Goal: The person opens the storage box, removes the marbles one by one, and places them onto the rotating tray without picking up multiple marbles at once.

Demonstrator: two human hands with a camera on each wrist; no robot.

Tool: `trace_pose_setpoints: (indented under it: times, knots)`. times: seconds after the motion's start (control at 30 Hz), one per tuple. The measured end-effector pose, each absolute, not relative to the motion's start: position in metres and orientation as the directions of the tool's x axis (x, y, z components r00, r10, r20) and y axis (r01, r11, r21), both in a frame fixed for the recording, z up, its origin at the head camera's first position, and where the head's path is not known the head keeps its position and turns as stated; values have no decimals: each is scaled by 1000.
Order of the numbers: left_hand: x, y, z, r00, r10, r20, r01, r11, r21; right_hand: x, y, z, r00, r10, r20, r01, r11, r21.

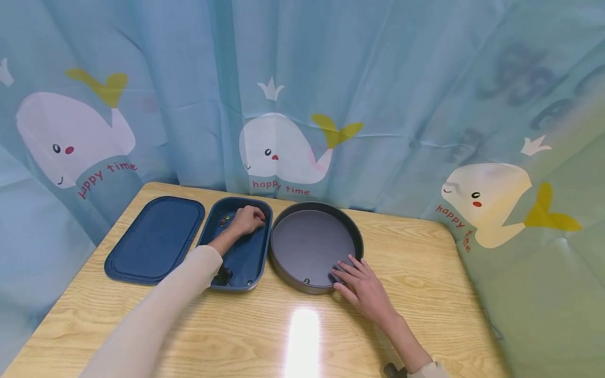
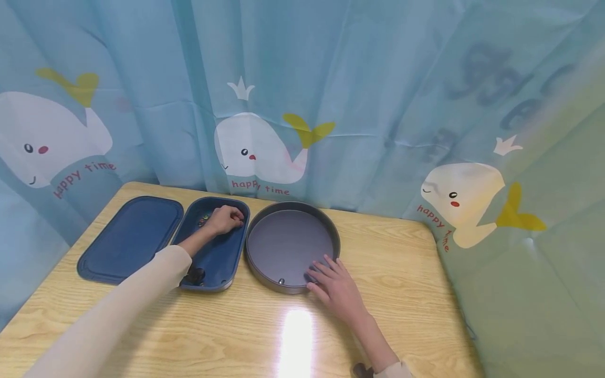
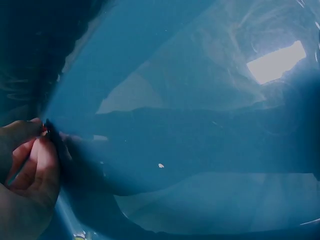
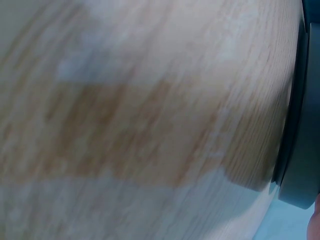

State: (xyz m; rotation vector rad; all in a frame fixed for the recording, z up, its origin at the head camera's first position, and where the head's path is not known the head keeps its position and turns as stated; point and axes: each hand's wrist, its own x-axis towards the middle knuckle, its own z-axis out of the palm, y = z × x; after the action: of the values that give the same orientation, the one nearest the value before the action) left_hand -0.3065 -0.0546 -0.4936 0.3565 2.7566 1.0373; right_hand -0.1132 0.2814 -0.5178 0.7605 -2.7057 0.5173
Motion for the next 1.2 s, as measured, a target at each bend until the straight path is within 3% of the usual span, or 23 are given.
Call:
trace_pose_setpoints:
  times: [0.33, 0.57, 0.8, 1.2]
  knots:
    - [-306, -61, -479, -955, 296, 12, 217, 675, 705, -111, 282, -515, -838, -431, 334, -525, 803, -282]
    - [-302, -66, -461, -980, 197, 19, 132, 583, 802, -112, 281, -514, -840, -434, 326, -523, 806, -277]
    - [-291, -60, -437, -988, 112, 110, 150, 469, 870, -111, 281, -515, -830, -437, 345, -532, 805, -261]
    - [-267, -24, -425, -967, 244, 75, 172, 403, 899, -110, 279, -513, -836, -435, 335, -530, 798, -287]
